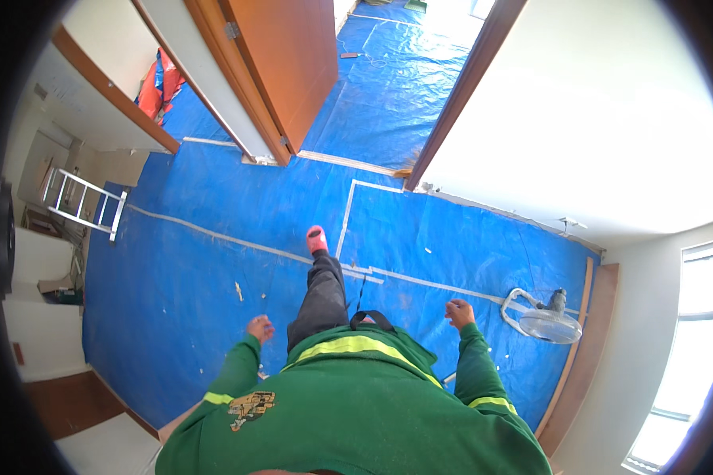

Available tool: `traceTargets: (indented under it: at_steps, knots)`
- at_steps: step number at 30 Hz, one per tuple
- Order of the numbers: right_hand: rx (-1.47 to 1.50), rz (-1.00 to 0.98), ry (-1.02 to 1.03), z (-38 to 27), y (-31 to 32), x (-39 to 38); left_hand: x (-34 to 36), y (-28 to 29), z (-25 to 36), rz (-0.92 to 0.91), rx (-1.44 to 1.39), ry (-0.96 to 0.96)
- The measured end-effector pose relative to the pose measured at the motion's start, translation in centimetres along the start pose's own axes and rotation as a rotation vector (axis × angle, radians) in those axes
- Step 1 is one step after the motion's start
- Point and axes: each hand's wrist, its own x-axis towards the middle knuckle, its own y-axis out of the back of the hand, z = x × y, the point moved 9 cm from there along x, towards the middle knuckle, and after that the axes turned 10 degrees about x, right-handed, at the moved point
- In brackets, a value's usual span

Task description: The person uses a cordless drill to drive screws into ceiling panels, securing them to the metal framework. They repeatedly position screws, operate the drill overhead, and move along the ceiling to fasten multiple points.

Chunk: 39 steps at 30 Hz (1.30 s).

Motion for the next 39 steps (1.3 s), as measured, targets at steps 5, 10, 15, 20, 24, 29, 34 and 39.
traceTargets:
  at_steps: [5, 10, 15, 20, 24, 29, 34, 39]
  knots:
    - [-0.350, -0.144, 0.127, -0.3, -6.4, 7.5, 13.7, -0.9, 18.5, 0.017, 0.191, -0.117]
    - [-1.473, -0.250, 0.353, 7.0, -11.5, 14.1, 21.0, -7.3, 32.7, 0.051, 0.412, -0.061]
    - [-1.447, -0.273, 0.512, -2.8, -14.8, 18.1, 29.4, -17.2, 43.5, -0.110, 0.494, -0.034]
    - [-0.105, -0.011, -0.134, -21.1, -21.1, 23.1, 35.9, -25.6, 54.0, -0.146, 0.719, -0.105]
    - [-0.287, -0.177, -0.077, -32.4, -22.4, 32.9, 39.7, -29.4, 51.8, -0.289, 0.868, -0.096]
    - [-0.403, -0.248, 0.074, -47.0, -26.8, 49.7, 38.5, -29.8, 54.5, -0.176, 0.638, 0.065]
    - [-0.942, -0.225, 0.293, -66.7, -26.0, 64.8, 40.0, -35.1, 58.4, -0.064, 0.668, 0.330]
    - [-1.047, -0.213, 0.341, -87.0, -26.0, 74.5, 49.4, -43.3, 68.4, 0.022, 0.292, 0.248]
